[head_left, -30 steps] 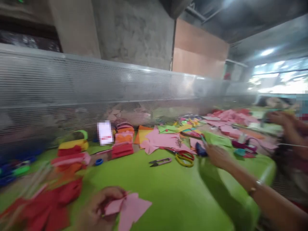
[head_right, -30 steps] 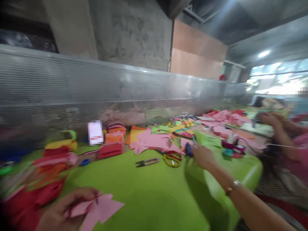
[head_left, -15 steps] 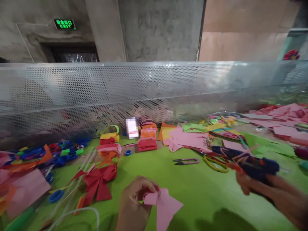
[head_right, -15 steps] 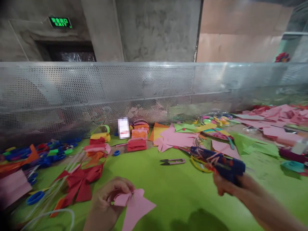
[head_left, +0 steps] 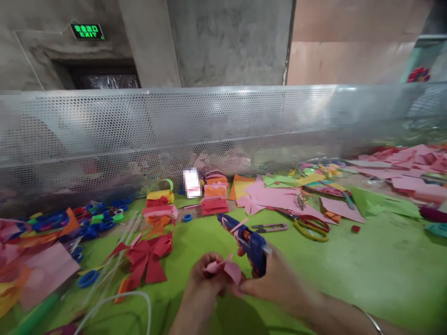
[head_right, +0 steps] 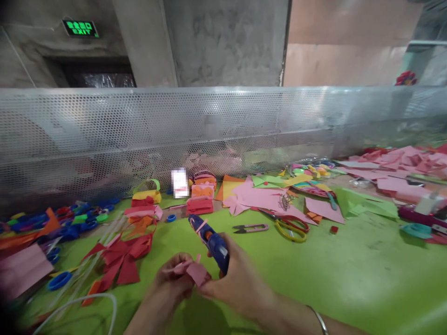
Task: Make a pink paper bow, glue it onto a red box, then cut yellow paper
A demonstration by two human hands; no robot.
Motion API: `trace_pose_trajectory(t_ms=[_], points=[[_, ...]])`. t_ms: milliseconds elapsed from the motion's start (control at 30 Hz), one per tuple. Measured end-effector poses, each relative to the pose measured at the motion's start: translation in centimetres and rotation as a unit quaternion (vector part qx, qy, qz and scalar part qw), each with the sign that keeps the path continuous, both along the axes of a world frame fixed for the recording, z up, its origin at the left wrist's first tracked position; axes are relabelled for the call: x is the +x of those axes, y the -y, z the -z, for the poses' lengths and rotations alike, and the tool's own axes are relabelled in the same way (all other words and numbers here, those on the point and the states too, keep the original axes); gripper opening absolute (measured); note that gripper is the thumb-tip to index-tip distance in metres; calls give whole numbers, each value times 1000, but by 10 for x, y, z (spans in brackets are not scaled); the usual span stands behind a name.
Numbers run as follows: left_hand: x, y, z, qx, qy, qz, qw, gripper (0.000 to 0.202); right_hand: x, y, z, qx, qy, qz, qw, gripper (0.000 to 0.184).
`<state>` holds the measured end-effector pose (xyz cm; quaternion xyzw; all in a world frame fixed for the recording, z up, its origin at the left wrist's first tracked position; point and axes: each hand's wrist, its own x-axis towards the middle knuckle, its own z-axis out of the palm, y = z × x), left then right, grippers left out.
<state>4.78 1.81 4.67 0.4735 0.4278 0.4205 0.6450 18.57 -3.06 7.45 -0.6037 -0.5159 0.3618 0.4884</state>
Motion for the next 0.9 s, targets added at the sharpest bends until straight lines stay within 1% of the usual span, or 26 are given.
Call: trace_pose_trajectory(t_ms=[100, 167, 267, 400, 500, 567, 600, 700, 733, 800, 867, 900], points=[[1, 4, -4, 8, 0, 10, 1000, 24, -6, -3, 0, 35, -19, -5, 999, 39], [2, 6, -6, 3, -6, 12, 1000, 26, -8, -6, 0, 47, -54, -10, 997, 34], [3, 9, -9, -14, -24, 13, 1000, 24, -7, -13, 2, 45, -90, -12, 995, 24], [3, 12, -12, -35, -17, 28, 999, 25, -2, -18, 7, 43, -96, 26, 994, 18], [1, 10, -10, -34, -17, 33, 999, 23, 1, -17, 7, 45, -106, 42, 992, 21], [1, 7, -6, -19, -18, 37, 999, 21, 3, -12, 5, 26, -108, 39, 993, 21], [1, 5, -4, -8, -5, 35, 999, 20, 5, -9, 3, 10, -111, 34, 993, 22], [2, 2, -1, 21, 87, 14, 996, 23, 14, 6, -5, -23, -136, 22, 990, 32], [3, 2, -2, 26, 112, 6, 993, 23, 18, 11, -8, -21, -152, 22, 988, 35], [3, 4, -6, 43, 121, -13, 992, 22, 27, 21, -14, -9, -176, 41, 983, 39], [2, 8, -12, 72, 103, -29, 992, 16, 36, 30, -16, -8, -162, 76, 984, 37], [1, 10, -15, 92, 95, -28, 991, 14, 41, 34, -14, -7, -137, 96, 986, 35]])
